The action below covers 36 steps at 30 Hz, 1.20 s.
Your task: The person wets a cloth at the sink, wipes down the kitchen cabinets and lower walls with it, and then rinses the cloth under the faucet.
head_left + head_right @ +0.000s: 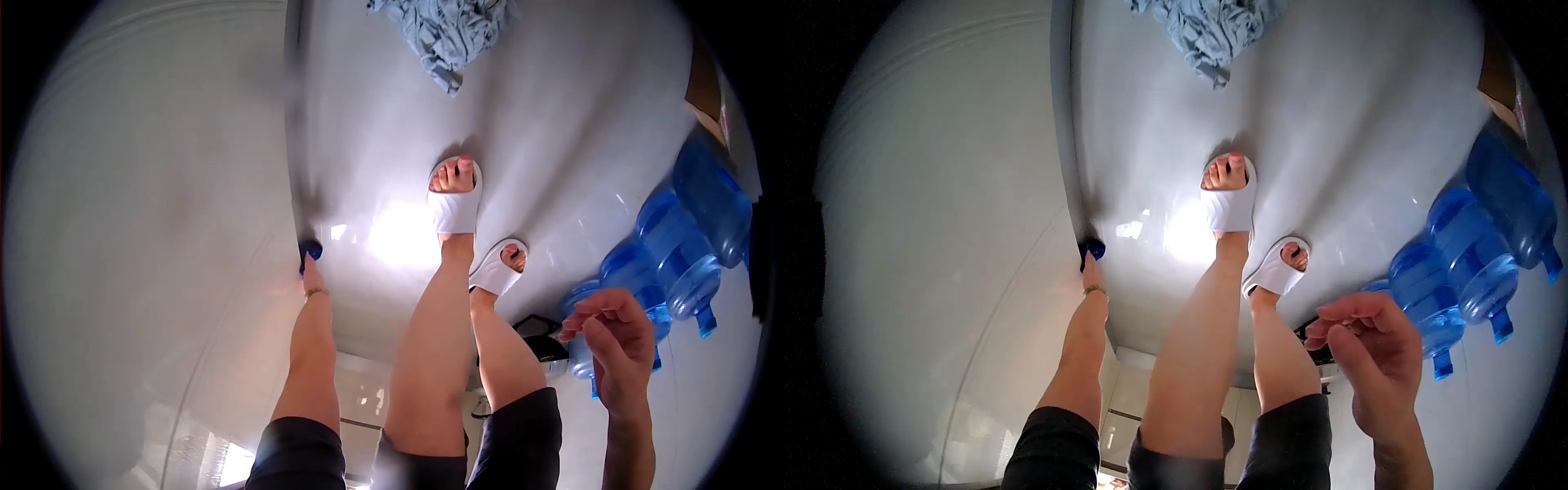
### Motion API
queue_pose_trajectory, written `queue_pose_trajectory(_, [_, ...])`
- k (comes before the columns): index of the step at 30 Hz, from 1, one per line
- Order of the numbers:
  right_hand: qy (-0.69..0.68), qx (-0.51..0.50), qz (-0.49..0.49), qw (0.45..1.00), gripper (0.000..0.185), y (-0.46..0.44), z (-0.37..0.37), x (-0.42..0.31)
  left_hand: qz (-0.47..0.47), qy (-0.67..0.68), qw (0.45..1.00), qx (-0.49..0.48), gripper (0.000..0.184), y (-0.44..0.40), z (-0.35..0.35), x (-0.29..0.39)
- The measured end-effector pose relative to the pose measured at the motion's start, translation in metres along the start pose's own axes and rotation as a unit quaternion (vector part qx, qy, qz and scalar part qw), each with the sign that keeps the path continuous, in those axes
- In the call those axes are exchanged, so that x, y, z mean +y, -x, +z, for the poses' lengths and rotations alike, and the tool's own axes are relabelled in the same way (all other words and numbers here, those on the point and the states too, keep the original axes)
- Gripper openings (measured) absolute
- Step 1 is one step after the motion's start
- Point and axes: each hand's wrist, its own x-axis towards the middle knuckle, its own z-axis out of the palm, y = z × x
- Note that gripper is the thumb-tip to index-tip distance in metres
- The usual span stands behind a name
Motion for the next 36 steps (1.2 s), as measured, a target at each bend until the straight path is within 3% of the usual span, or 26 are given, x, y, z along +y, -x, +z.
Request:
queue_pose_trajectory(3, [-0.009,0.009,0.008,1.000,0.015,0.018,-0.008,0.030,-0.150,-0.194,0.969,0.036,0.052,-0.063,0.037,0.036])
queue_pose_trajectory(5, [-0.014,0.013,-0.001,1.000,0.015,0.030,-0.009,0.043,-0.061,-0.077,0.995,-0.012,0.060,0.047,-0.079,-0.070])
queue_pose_trajectory(10, [-0.002,0.018,-0.035,0.999,0.016,0.070,-0.012,0.063,-0.274,-0.048,0.937,0.212,0.048,-0.018,-0.125,-0.186])
queue_pose_trajectory(14, [-0.009,0.017,-0.052,0.998,0.017,0.098,-0.008,0.069,-0.235,0.155,0.921,0.270,0.045,0.027,-0.156,-0.244])
queue_pose_trajectory(15, [-0.006,0.021,-0.052,0.998,0.017,0.105,-0.006,0.072,-0.254,0.144,0.906,0.307,0.044,0.008,-0.140,-0.235])
queue_pose_trajectory(17, [-0.001,0.022,-0.041,0.999,0.017,0.118,-0.008,0.083,-0.282,0.022,0.888,0.362,0.044,0.054,-0.139,-0.211])
queue_pose_trajectory(18, [0.002,0.022,-0.034,0.999,0.017,0.123,-0.010,0.090,-0.289,-0.014,0.890,0.353,0.045,0.055,-0.133,-0.199])
queue_pose_trajectory(22, [-0.007,0.061,0.001,0.998,0.015,0.132,-0.011,0.130,-0.210,-0.065,0.959,0.180,0.049,0.000,-0.070,-0.110])
queue_pose_trajectory(24, [-0.022,0.066,0.012,0.998,0.015,0.129,-0.002,0.149,-0.151,-0.070,0.972,0.167,0.048,-0.017,-0.036,-0.058])
queue_pose_trajectory(26, [-0.026,0.062,0.028,0.997,0.015,0.127,0.006,0.166,-0.109,-0.025,0.983,0.148,0.045,-0.040,0.015,0.008])
queue_pose_trajectory(27, [-0.026,0.056,0.037,0.997,0.014,0.128,0.011,0.175,-0.037,0.021,0.993,0.106,0.044,-0.048,0.041,0.037])
queue_pose_trajectory(28, [-0.018,0.055,0.041,0.997,0.014,0.129,0.018,0.178,-0.043,0.167,0.981,0.089,0.045,-0.070,0.077,0.080])
queue_pose_trajectory(29, [-0.028,0.047,0.036,0.998,0.014,0.131,0.026,0.182,-0.001,0.258,0.966,0.032,0.046,-0.041,0.084,0.096])
queue_pose_trajectory(30, [-0.040,0.037,0.031,0.998,0.014,0.133,0.034,0.184,-0.011,0.310,0.950,0.036,0.045,-0.049,0.113,0.136])
queue_pose_trajectory(33, [-0.090,0.024,0.034,0.995,0.014,0.153,0.059,0.181,0.135,0.301,0.944,0.011,0.042,0.098,0.077,0.108])
queue_pose_trajectory(35, [-0.094,0.010,0.027,0.995,0.015,0.173,0.071,0.170,0.174,0.295,0.937,0.069,0.040,0.110,0.098,0.138])
queue_pose_trajectory(36, [-0.106,-0.002,0.019,0.994,0.015,0.184,0.079,0.164,0.171,0.313,0.932,0.058,0.039,0.142,0.081,0.121])
